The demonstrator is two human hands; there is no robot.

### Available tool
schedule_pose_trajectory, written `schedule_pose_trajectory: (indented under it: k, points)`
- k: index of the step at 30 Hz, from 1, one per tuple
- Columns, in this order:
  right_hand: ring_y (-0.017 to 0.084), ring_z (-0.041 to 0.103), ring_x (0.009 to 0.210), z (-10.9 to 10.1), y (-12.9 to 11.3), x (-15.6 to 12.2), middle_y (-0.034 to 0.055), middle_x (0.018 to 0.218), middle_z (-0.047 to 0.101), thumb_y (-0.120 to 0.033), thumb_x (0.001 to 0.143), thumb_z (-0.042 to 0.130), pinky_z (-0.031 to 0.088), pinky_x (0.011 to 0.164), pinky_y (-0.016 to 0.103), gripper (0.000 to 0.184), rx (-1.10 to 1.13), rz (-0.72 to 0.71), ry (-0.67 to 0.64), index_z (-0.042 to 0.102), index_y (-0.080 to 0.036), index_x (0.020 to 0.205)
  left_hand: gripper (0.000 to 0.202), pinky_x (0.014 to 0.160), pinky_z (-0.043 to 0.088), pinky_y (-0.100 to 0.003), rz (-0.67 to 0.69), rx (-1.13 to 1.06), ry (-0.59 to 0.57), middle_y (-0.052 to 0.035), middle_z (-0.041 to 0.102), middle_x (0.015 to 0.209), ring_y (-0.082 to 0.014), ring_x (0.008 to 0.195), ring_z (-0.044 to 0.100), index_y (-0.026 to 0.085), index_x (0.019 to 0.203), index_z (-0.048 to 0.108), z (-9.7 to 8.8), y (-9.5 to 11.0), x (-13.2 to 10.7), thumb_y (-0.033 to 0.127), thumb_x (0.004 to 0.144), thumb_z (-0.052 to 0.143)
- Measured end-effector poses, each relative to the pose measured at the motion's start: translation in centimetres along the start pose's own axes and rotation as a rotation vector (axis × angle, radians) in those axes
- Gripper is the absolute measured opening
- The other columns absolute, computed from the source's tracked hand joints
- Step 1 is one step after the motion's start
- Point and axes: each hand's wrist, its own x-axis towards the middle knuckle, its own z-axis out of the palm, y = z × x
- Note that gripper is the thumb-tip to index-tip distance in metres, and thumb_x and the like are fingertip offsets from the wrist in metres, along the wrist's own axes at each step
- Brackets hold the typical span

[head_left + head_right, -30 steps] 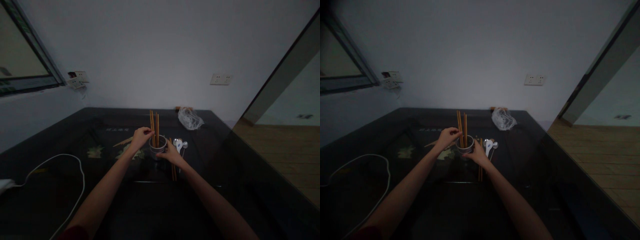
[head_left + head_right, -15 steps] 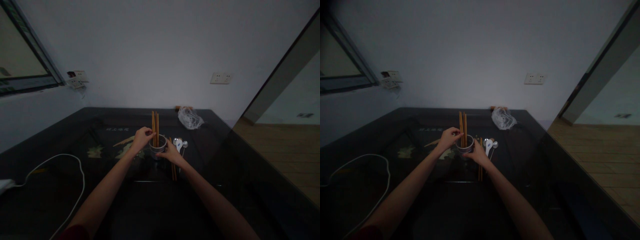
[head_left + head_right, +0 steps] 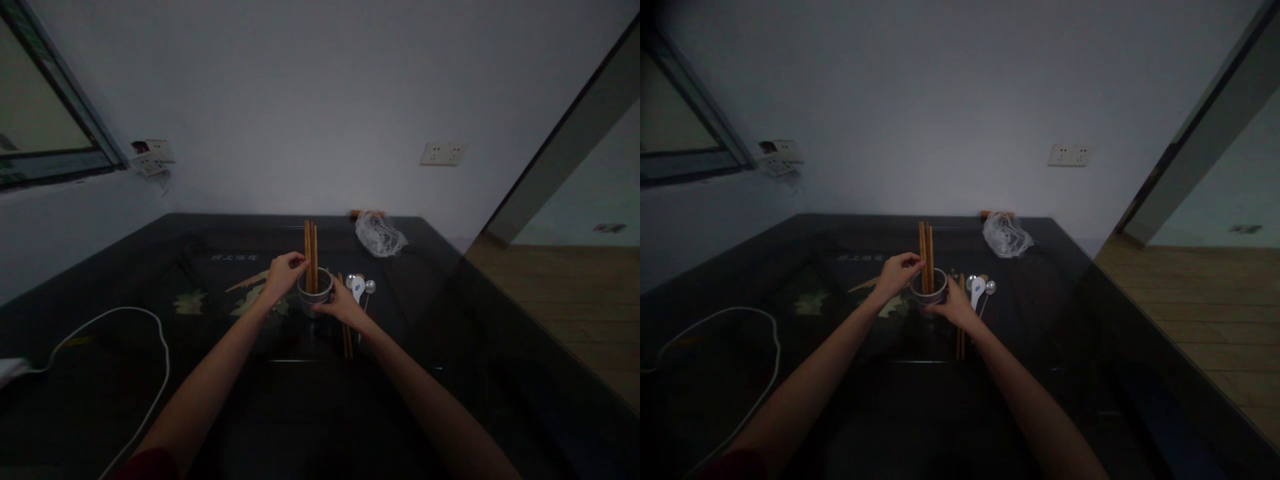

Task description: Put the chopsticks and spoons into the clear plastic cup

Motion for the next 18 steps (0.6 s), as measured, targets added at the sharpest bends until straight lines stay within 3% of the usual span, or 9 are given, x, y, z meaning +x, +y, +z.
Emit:
schedule_pose_trajectory:
  k: [9,18]
  points:
    - [0.024,0.058,0.112,-0.1,-0.1,-0.1,0.0113,0.124,0.058,-0.018,0.053,0.082,0.046,0.098,0.042,0.083,0.024,-0.003,-0.019,0.043,-0.019,0.126,0.024,0.067,0.046,-0.026,0.027,-0.003,0.026,-0.0032,0.067,0.076,-0.016,0.071,0.061,0.016,0.084,0.067,0.0,-0.2,0.0,0.038,0.078,0.06]
    - [0.023,0.055,0.116,-0.2,-0.1,-0.1,0.0113,0.127,0.056,-0.018,0.056,0.081,0.045,0.099,0.041,0.081,-0.051,-0.039,-0.021,0.043,-0.019,0.127,0.022,0.08,0.047,-0.028,0.088,-0.064,0.179,-0.0058,0.066,0.094,-0.0165,0.088,0.061,0.017,0.095,0.064,-2.2,1.6,0.0,0.031,0.084,0.051]
